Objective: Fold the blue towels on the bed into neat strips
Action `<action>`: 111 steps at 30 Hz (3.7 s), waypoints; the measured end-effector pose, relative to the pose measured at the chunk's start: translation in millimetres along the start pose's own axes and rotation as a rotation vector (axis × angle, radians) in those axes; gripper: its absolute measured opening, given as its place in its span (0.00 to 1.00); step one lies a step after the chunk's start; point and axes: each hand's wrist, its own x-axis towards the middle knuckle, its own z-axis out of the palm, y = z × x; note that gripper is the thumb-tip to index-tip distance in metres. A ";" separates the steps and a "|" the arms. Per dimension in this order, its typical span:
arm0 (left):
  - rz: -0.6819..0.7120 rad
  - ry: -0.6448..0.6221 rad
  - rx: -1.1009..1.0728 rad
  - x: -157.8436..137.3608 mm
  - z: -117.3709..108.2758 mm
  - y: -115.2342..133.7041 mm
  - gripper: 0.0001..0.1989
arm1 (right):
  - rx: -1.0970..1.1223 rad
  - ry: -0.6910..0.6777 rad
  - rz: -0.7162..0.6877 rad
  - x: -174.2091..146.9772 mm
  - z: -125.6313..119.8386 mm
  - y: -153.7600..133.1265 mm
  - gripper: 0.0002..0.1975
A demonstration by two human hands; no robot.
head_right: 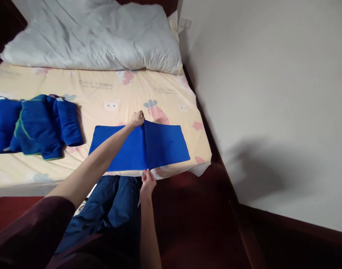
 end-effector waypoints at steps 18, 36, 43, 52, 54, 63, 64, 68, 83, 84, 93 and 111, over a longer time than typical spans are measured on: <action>0.236 0.088 -0.889 -100.8 -199.2 16.0 0.06 | -0.228 -0.016 -0.925 -31.6 25.6 -201.2 0.30; 0.503 0.425 -0.560 -230.6 -337.8 -48.1 0.10 | -0.216 -0.325 -1.047 -126.9 84.2 -317.5 0.29; 0.436 0.377 -0.612 -269.6 -338.4 -82.8 0.18 | -0.244 -0.416 -0.921 -159.2 66.2 -305.2 0.26; 0.343 0.048 -0.713 -335.2 -316.0 -105.7 0.18 | -0.332 -0.517 -0.663 -165.3 20.1 -282.9 0.23; 0.309 0.012 -0.748 -343.3 -313.8 -108.4 0.17 | -0.337 -0.526 -0.609 -162.7 17.4 -281.0 0.21; 0.194 0.006 -0.699 -286.6 -295.3 -127.8 0.17 | -0.379 -0.590 -0.503 -117.4 62.8 -279.9 0.16; 0.199 0.017 -0.686 -272.3 -294.0 -127.9 0.17 | -0.378 -0.581 -0.506 -106.7 75.0 -279.9 0.16; 0.239 0.112 -0.615 -212.1 -292.2 -124.1 0.26 | -0.394 -0.495 -0.621 -67.2 130.3 -279.3 0.15; 0.551 0.302 -0.205 -220.2 -288.2 -163.8 0.25 | -0.329 -0.580 -1.009 -24.0 143.9 -235.6 0.19; 0.537 0.263 -0.174 -225.0 -271.2 -179.5 0.23 | -0.375 -0.594 -0.978 -15.0 132.4 -216.9 0.18; 0.247 -0.151 -0.098 -265.5 -87.3 -306.4 0.38 | -0.797 -0.567 -0.614 46.6 45.7 -37.3 0.08; -0.162 -0.171 -0.273 -255.1 -74.2 -302.7 0.17 | -0.747 -0.371 -0.326 45.8 51.6 -28.0 0.10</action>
